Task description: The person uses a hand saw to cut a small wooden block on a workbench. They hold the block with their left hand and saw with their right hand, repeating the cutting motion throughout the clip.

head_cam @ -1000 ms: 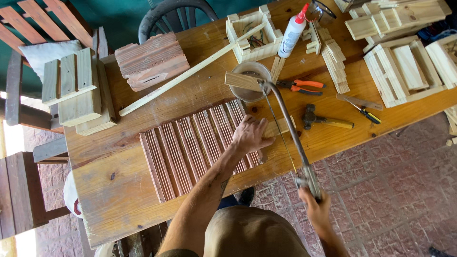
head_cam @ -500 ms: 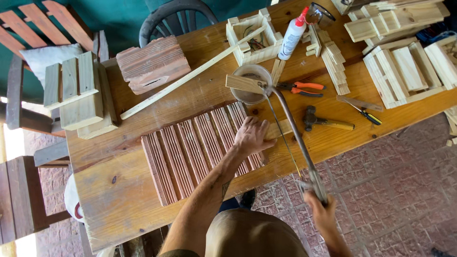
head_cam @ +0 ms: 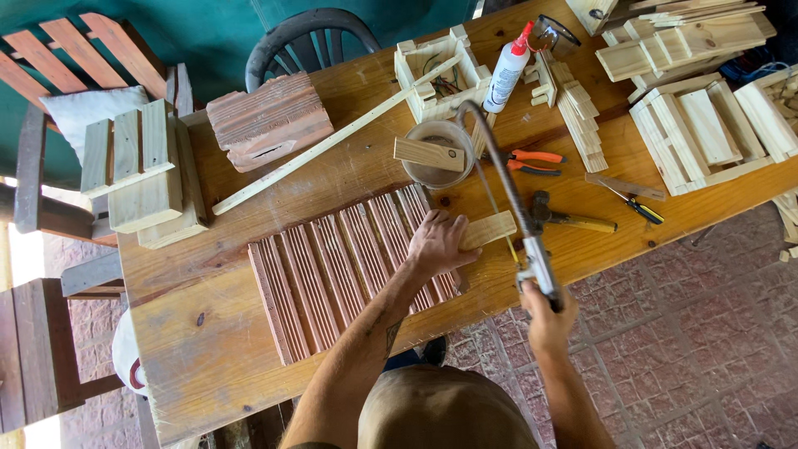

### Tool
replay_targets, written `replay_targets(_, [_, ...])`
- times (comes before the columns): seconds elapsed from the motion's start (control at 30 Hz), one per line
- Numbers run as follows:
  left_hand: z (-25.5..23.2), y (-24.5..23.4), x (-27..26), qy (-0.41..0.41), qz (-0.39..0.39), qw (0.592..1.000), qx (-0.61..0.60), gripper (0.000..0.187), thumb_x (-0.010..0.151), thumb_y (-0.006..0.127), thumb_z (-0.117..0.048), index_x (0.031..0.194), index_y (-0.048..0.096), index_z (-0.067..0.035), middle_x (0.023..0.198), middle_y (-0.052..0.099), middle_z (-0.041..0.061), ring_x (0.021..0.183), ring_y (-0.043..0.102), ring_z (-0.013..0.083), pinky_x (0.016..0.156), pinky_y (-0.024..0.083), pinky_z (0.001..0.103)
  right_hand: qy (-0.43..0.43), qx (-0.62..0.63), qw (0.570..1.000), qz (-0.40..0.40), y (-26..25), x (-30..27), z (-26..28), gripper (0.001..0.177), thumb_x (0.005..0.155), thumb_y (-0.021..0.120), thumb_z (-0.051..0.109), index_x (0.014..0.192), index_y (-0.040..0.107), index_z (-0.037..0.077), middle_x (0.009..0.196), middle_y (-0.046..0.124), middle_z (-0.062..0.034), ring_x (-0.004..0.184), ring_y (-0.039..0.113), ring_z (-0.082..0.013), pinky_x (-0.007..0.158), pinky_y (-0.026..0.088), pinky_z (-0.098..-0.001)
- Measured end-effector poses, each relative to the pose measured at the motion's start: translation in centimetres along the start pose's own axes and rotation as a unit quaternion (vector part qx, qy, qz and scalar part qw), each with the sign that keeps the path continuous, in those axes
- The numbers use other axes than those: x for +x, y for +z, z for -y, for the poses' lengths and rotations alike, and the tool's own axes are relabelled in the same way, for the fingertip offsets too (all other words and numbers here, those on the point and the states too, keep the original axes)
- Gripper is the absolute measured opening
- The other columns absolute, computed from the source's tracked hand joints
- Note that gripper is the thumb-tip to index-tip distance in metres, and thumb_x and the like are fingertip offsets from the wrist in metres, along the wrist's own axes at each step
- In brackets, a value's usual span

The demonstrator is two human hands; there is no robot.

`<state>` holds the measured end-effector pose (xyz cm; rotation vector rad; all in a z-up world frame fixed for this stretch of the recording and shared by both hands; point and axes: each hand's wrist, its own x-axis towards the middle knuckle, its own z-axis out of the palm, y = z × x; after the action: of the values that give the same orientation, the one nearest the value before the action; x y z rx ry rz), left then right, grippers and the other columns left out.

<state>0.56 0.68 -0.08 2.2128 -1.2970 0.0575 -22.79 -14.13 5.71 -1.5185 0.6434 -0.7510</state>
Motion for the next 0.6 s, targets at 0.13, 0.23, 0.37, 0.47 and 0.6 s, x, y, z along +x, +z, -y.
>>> replay_targets(0.13, [-2.0, -3.7, 0.6, -0.078, 0.054, 0.995, -0.039, 0.063, 0.091, 0.076, -0.069, 0.119, 0.064, -0.014, 0.099, 0.08, 0.013, 0.115, 0.074, 0.0333, 0.121, 0.047, 0.052, -0.105, 0.114, 0.986, 0.059, -5.3, 1.0, 0.2, 0.013, 0.108, 0.063, 0.005, 0.096, 0.066, 0.011, 0.059, 0.045, 0.0008, 0.049, 0.044, -0.0115, 0.054, 0.041, -0.0303])
replay_targets(0.23, [-3.8, -7.2, 0.8, -0.113, 0.068, 0.988, -0.08, 0.056, 0.101, 0.068, -0.07, 0.118, 0.061, -0.017, 0.089, 0.074, 0.003, 0.097, 0.076, 0.0274, 0.134, 0.042, 0.063, -0.138, 0.161, 0.971, 0.114, -8.7, 0.4, 2.6, 0.018, 0.112, 0.053, 0.007, 0.114, 0.071, 0.011, 0.066, 0.043, 0.0072, 0.053, 0.042, -0.009, 0.052, 0.043, -0.0306])
replay_targets(0.37, [-6.2, -10.9, -1.0, -0.167, 0.07, 0.938, -0.297, 0.085, 0.097, 0.051, -0.09, 0.131, 0.052, -0.012, 0.07, 0.053, -0.003, 0.049, 0.065, 0.0122, 0.043, 0.06, 0.03, -0.09, 0.129, 0.987, 0.044, -10.0, -1.6, 7.2, 0.038, 0.106, 0.05, 0.011, 0.071, 0.035, 0.016, 0.059, 0.027, -0.0002, 0.05, 0.03, -0.0159, 0.058, 0.035, -0.0397])
replay_targets(0.47, [-9.0, -14.9, -1.8, -0.137, 0.053, 0.862, -0.486, 0.082, 0.11, 0.068, -0.054, 0.164, 0.035, -0.003, 0.119, 0.079, 0.026, 0.064, 0.086, 0.0224, 0.057, 0.08, 0.036, -0.045, 0.101, 0.994, 0.014, -9.8, -2.5, 8.5, 0.046, 0.104, 0.047, 0.007, 0.065, 0.025, 0.015, 0.058, 0.022, -0.0022, 0.053, 0.023, -0.0172, 0.062, 0.026, -0.0414])
replay_targets(0.6, [-9.2, -15.7, -2.7, -0.148, 0.043, 0.852, -0.501, 0.084, 0.108, 0.073, -0.049, 0.167, 0.041, 0.0, 0.121, 0.074, 0.021, 0.073, 0.084, 0.0235, 0.064, 0.077, 0.036, -0.041, 0.091, 0.995, 0.03, -9.7, -3.3, 7.9, 0.044, 0.104, 0.047, 0.004, 0.067, 0.028, 0.016, 0.059, 0.025, -0.0011, 0.053, 0.025, -0.0146, 0.06, 0.024, -0.0382])
